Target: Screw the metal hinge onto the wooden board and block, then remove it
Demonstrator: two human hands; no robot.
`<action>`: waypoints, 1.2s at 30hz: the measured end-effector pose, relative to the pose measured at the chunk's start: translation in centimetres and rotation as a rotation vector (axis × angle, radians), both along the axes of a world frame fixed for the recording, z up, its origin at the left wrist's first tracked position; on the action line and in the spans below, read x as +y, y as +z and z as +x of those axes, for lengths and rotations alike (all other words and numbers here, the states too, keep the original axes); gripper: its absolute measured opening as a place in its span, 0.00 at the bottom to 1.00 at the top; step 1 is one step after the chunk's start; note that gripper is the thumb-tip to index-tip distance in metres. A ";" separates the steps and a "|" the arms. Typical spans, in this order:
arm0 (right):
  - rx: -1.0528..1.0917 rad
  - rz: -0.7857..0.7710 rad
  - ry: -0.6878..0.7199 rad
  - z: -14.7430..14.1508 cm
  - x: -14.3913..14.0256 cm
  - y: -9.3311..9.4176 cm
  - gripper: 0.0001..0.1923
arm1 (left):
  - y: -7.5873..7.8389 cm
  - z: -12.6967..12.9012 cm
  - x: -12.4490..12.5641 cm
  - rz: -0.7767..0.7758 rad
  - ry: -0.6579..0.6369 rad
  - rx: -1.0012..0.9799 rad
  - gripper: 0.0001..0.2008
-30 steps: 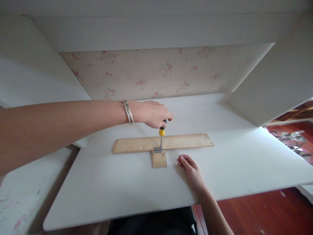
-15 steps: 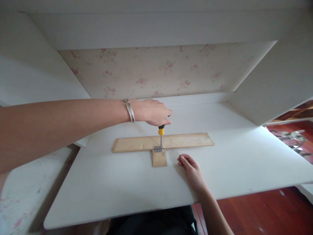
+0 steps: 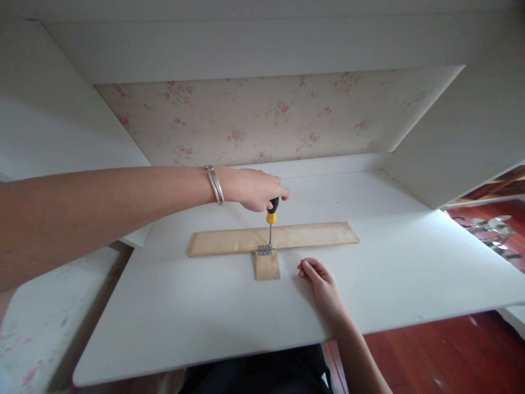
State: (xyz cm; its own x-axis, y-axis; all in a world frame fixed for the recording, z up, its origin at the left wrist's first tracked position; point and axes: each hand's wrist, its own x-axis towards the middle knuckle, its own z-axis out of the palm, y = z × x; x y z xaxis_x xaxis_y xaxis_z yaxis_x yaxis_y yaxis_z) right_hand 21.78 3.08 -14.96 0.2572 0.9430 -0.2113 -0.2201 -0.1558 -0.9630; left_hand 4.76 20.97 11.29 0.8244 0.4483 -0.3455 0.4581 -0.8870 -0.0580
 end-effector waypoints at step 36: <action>-0.012 0.012 0.007 0.2 -0.1 -0.3 0.14 | 0.0 -0.2 -0.3 -0.006 -0.042 -0.044 0.22</action>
